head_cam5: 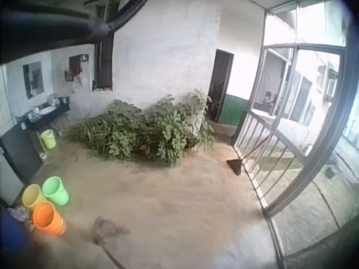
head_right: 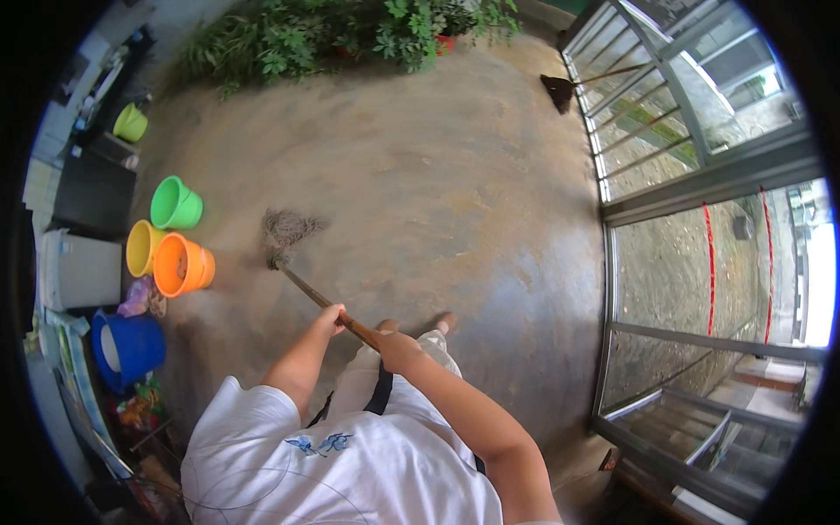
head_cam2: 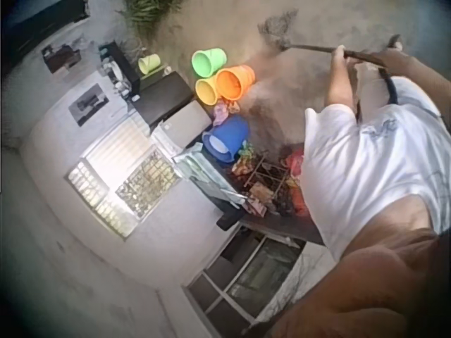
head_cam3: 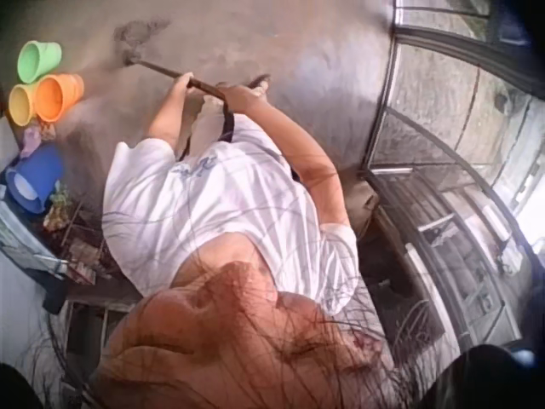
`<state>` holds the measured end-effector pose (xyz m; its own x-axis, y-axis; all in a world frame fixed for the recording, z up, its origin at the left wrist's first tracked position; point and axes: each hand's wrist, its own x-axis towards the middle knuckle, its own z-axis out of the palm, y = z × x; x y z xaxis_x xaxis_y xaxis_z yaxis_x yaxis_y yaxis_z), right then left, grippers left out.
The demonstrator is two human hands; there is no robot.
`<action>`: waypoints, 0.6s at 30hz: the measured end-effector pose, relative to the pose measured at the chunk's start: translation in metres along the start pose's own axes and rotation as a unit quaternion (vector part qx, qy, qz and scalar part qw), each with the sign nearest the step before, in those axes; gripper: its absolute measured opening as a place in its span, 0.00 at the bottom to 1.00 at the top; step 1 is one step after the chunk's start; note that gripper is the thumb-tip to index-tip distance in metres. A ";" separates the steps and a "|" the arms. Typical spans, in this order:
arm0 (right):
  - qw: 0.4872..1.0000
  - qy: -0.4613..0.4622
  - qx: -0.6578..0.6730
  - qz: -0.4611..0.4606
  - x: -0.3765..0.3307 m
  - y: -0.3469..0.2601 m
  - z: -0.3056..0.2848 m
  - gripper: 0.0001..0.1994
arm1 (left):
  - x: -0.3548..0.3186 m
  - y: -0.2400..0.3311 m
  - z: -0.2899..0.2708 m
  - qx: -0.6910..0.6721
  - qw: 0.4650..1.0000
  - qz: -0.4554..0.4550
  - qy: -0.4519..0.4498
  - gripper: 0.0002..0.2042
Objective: The person mops the floor of a sunroom and a bedroom using a traditional string mop. They move the mop back and forth across the concrete and tiled surfaces, navigating around furniture and potted plants.
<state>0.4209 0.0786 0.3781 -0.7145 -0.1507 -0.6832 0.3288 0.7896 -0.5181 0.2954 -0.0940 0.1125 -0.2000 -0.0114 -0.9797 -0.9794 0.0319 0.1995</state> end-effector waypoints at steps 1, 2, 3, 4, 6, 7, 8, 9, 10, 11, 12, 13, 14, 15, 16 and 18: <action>1.000 -0.012 -0.007 -0.009 0.004 0.001 -0.005 0.32 | 0.003 0.000 -0.006 -0.014 1.000 0.002 0.006 0.05; 1.000 -0.023 -0.012 -0.017 0.007 0.003 -0.009 0.31 | 0.005 -0.003 -0.010 -0.040 0.999 -0.004 0.000 0.06; 0.998 -0.036 -0.036 -0.025 0.010 0.005 -0.012 0.30 | 0.017 -0.010 -0.016 -0.070 0.998 -0.006 -0.005 0.06; 0.997 -0.044 -0.059 -0.026 0.014 0.012 -0.017 0.30 | 0.017 -0.013 -0.010 -0.094 0.995 -0.010 -0.016 0.06; 0.994 -0.056 -0.091 -0.033 0.013 0.026 -0.036 0.29 | 0.020 -0.022 0.008 -0.177 0.984 -0.019 -0.014 0.06; 0.992 -0.061 -0.102 -0.039 0.004 0.028 -0.057 0.28 | 0.021 -0.027 0.020 -0.211 0.977 -0.023 -0.010 0.06; 0.991 -0.067 -0.111 -0.044 -0.001 0.035 -0.072 0.27 | 0.022 -0.033 0.033 -0.244 0.969 -0.027 -0.008 0.06; 0.988 -0.074 -0.131 -0.047 -0.004 0.050 -0.083 0.27 | 0.020 -0.037 0.053 -0.282 0.959 -0.029 -0.013 0.08; 0.984 -0.080 -0.148 -0.049 -0.006 0.066 -0.094 0.26 | 0.013 -0.037 0.078 -0.295 0.955 -0.034 0.002 0.08; 0.981 -0.087 -0.165 -0.050 -0.008 0.083 -0.104 0.26 | 0.005 -0.039 0.105 -0.306 0.951 -0.038 0.016 0.08; 0.981 -0.087 -0.171 -0.039 -0.013 0.096 -0.117 0.26 | -0.004 -0.039 0.128 -0.316 0.947 -0.041 0.034 0.07; 0.979 -0.090 -0.181 -0.033 -0.021 0.106 -0.132 0.26 | 0.000 -0.046 0.146 -0.320 0.946 -0.031 0.036 0.06; 0.977 -0.092 -0.189 -0.025 -0.028 0.116 -0.145 0.26 | 0.005 -0.051 0.161 -0.354 0.935 -0.019 0.020 0.06; 0.975 -0.084 -0.202 -0.024 -0.032 0.129 -0.155 0.27 | 0.006 -0.054 0.180 -0.386 0.923 -0.010 0.000 0.06; 0.974 -0.075 -0.214 -0.023 -0.036 0.141 -0.164 0.28 | 0.008 -0.054 0.199 -0.415 0.910 -0.002 -0.021 0.07; 0.970 -0.051 -0.238 -0.015 -0.043 0.166 -0.182 0.30 | 0.012 -0.054 0.240 -0.427 0.904 -0.004 -0.032 0.08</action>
<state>0.3938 0.3250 0.4152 -0.6472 -0.2157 -0.7312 -0.0299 0.9656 -0.2583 0.3526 0.1444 0.0860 -0.2169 0.0514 -0.9748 -0.6513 -0.7515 0.1053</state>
